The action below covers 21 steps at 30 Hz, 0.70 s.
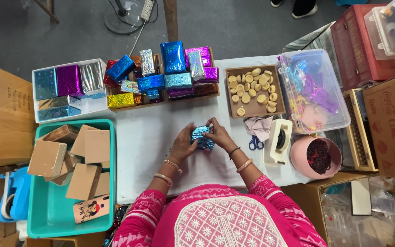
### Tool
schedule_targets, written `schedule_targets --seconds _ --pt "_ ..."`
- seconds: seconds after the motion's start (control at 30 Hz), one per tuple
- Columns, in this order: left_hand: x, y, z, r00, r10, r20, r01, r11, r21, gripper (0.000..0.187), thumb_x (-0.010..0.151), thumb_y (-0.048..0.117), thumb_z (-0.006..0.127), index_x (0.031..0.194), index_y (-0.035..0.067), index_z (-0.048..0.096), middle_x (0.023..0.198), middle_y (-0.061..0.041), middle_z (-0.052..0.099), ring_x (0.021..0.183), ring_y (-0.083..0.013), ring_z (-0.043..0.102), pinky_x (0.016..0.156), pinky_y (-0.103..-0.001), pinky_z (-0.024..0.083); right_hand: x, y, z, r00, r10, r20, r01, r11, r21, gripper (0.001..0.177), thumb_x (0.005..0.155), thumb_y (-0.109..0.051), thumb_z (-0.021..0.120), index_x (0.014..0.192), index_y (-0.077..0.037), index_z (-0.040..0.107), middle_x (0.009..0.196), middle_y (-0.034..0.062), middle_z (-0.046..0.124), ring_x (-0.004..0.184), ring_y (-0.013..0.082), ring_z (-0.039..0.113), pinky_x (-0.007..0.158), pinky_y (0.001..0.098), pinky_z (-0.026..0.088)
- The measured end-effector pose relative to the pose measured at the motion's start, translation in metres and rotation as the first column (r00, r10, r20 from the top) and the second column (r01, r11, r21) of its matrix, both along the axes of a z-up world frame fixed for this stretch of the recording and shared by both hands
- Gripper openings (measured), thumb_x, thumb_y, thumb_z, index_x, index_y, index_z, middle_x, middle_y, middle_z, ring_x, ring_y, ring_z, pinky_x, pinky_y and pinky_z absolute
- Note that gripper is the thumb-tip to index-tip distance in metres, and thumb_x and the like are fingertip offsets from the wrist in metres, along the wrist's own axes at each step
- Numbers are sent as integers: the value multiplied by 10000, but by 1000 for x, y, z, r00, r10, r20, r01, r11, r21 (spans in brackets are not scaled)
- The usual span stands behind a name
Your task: The recorder is wrapping small cardboard boxes in colorful metallic gift wrap at a packing station.
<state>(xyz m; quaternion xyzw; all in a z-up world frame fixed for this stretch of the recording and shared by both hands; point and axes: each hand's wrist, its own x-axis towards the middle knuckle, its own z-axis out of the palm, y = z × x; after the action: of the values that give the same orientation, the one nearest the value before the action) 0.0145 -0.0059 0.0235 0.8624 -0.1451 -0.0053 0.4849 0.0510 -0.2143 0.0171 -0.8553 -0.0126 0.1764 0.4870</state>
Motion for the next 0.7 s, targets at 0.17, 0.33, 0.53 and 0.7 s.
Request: schedule_targets --seconds 0.17,0.33,0.53,0.7 --pt "13 -18 37 975 -105 198 39 950 309 956 602 162 869 1435 80 408 1321 -209 564 1257 -407 475 1039 -501 391 -5 -7 -22 999 -34 -3 34 983 179 441 857 -129 771 1172 -95 465 649 0 494 594 106 469 550 287 410" --pt "27 -12 -27 993 -100 60 69 917 394 682 716 81 794 1358 128 569 1246 -90 631 1205 -319 563 1050 -423 480 -30 -15 -39 991 -136 -9 130 924 359 418 871 -101 742 1176 -94 456 716 -23 506 637 68 489 560 244 442" --pt "29 7 -46 993 107 50 -110 992 68 605 684 95 888 1232 102 631 1195 -118 672 1122 -331 573 1004 -423 483 -79 -29 -85 957 -146 -252 247 865 437 260 975 -245 707 1123 -54 613 810 -4 591 686 77 552 577 250 498" --pt "19 17 -85 879 49 -473 -364 711 -602 498 830 99 861 1255 97 600 1150 -36 663 1076 -169 634 958 -329 555 -84 -13 -68 894 -54 -445 267 861 433 502 941 -327 699 1335 -60 542 1103 61 672 963 143 673 754 279 576"
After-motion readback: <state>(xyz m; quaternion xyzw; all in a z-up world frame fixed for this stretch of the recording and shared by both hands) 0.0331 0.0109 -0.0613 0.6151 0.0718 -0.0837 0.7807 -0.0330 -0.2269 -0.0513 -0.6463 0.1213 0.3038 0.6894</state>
